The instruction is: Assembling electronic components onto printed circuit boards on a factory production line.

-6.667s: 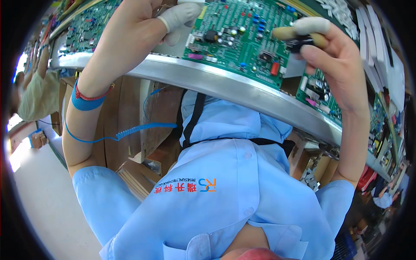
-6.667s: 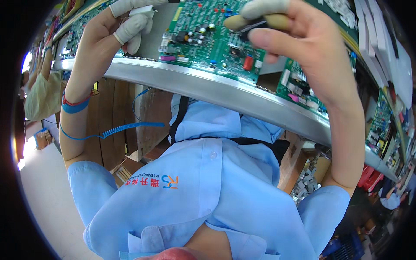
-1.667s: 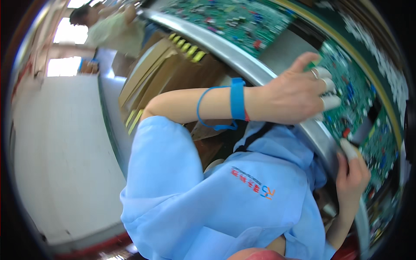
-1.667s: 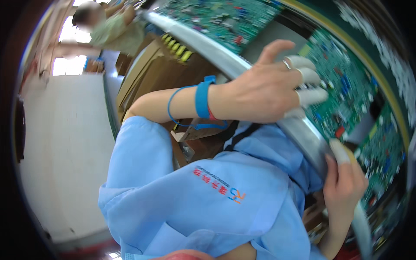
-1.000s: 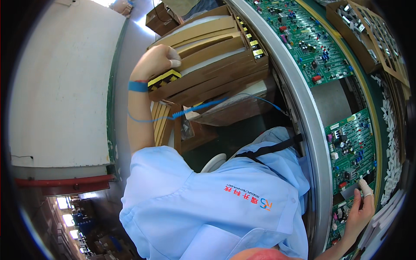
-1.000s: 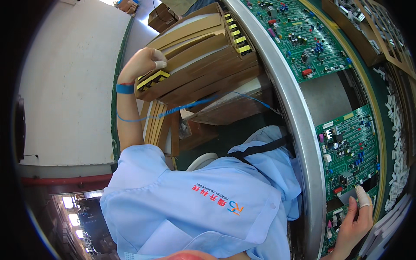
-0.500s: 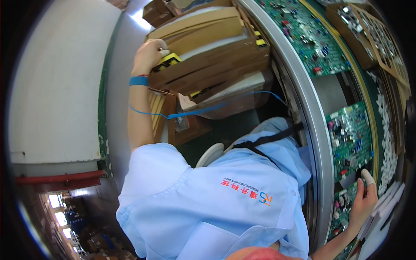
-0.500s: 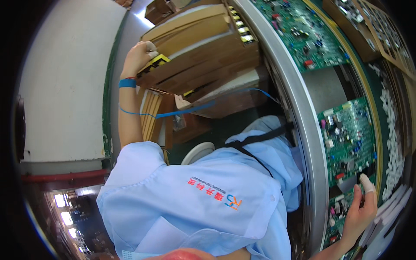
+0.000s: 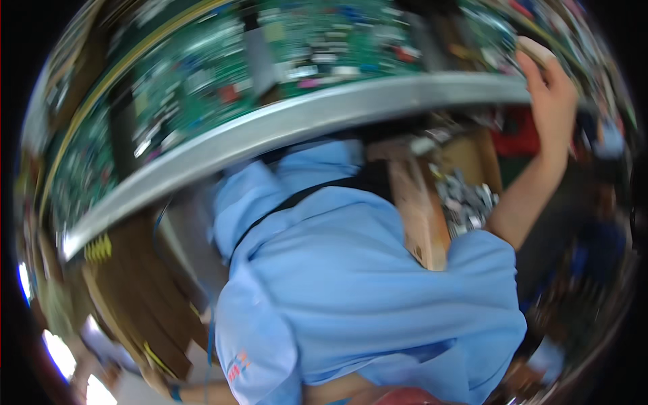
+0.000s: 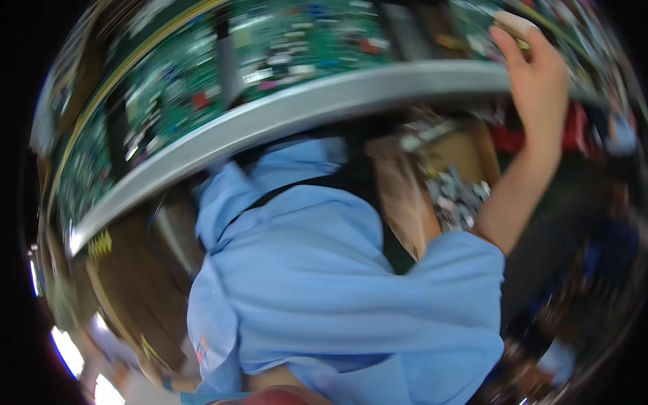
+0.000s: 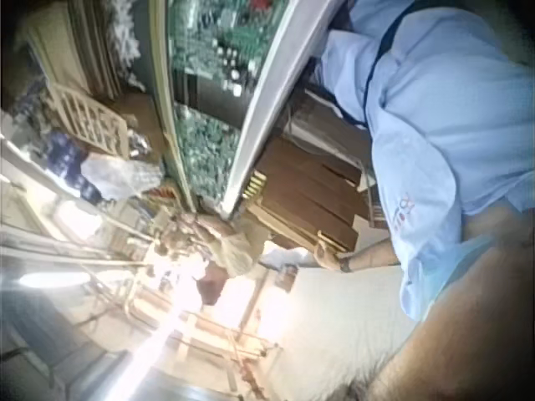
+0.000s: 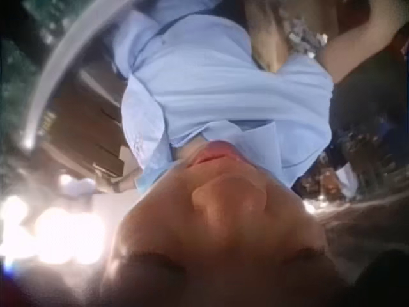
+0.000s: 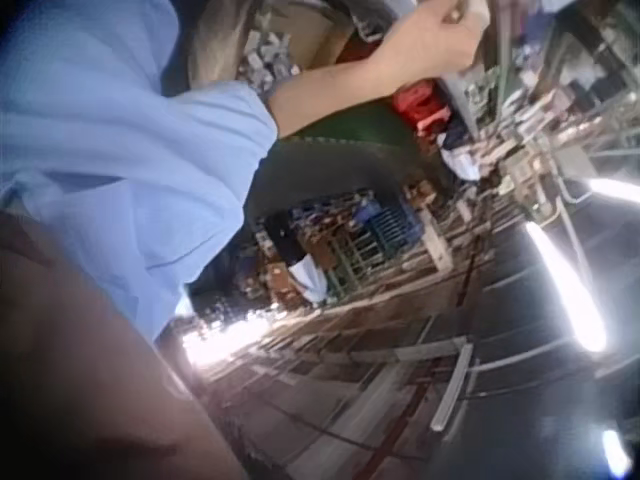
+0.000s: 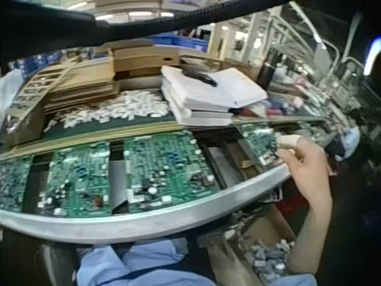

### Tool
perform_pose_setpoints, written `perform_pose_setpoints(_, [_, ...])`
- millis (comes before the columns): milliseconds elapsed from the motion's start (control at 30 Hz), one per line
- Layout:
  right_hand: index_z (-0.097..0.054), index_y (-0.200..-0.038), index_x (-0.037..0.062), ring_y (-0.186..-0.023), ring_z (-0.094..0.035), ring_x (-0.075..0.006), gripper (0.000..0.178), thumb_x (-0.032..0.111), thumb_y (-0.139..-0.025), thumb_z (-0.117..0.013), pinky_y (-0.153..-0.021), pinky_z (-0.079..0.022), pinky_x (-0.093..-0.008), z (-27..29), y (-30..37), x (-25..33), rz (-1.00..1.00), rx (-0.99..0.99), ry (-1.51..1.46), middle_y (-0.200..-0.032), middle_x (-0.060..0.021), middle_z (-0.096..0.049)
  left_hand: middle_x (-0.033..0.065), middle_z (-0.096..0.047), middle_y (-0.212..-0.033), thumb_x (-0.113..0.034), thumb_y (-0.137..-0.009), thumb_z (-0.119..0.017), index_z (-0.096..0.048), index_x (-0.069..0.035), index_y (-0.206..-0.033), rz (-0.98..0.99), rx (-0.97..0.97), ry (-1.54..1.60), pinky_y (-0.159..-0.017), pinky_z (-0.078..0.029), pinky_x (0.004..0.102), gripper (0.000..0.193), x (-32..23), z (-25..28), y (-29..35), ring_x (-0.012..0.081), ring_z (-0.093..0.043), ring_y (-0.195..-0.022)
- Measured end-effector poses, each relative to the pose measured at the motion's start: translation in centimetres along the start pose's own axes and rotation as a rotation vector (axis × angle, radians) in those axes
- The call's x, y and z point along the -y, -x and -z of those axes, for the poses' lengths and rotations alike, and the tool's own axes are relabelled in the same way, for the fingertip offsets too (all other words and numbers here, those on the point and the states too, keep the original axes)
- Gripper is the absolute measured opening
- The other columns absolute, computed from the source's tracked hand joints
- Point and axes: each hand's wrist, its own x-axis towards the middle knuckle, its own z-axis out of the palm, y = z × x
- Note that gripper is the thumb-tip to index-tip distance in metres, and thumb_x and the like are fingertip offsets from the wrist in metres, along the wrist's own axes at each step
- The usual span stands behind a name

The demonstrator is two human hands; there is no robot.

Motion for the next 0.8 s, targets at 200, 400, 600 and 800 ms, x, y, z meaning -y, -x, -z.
perform_pose_setpoints(200, [-0.071,-0.105,0.0168,-0.101,-0.066,-0.0347,0.028,0.033,-0.082,-0.069,-0.085,-0.052,-0.0461,4.6,11.2,-12.4,-0.735,0.299,0.522,-0.103,-0.0157,-0.070,0.0124,-0.068,-0.108,-0.031,-0.094,-0.061,-0.062,-0.001,-0.123,-0.134,0.190,-0.161,-0.082,-0.049,0.0308,0.042,0.5,0.7,-5.6,0.0217,-0.062,-0.094])
perform_pose_setpoints(400, [-0.069,-0.101,0.0058,-0.100,-0.066,-0.0364,0.044,0.030,-0.066,-0.079,-0.086,-0.052,-0.0447,-5.6,21.8,-24.9,-0.726,0.655,0.275,-0.100,-0.0226,-0.069,0.0116,-0.068,-0.107,-0.029,-0.094,-0.060,-0.062,0.000,-0.123,-0.068,0.157,-0.318,-0.080,-0.049,0.0311,0.041,3.8,6.4,-1.9,0.0214,-0.062,-0.090])
perform_pose_setpoints(600, [-0.069,-0.097,0.0015,-0.095,-0.067,-0.0373,0.048,0.031,-0.062,-0.081,-0.082,-0.053,-0.0436,-13.0,23.6,-22.8,-0.597,0.730,0.302,-0.097,-0.0231,-0.070,0.0108,-0.068,-0.107,-0.026,-0.094,-0.060,-0.061,0.000,-0.124,0.149,0.017,-0.429,-0.078,-0.049,0.0314,0.040,8.2,11.3,9.4,0.0211,-0.061,-0.086])
perform_pose_setpoints(800, [-0.069,-0.103,0.0036,-0.079,-0.069,-0.0234,0.028,0.017,-0.079,-0.069,-0.068,-0.054,-0.0350,-8.9,23.8,-29.2,-0.413,0.394,-0.023,-0.087,-0.0125,-0.072,0.0082,-0.065,-0.099,-0.023,-0.090,-0.064,-0.063,-0.002,-0.118,0.347,-0.262,-0.373,-0.075,-0.049,0.0280,0.035,4.3,11.5,14.5,0.0170,-0.059,-0.086])
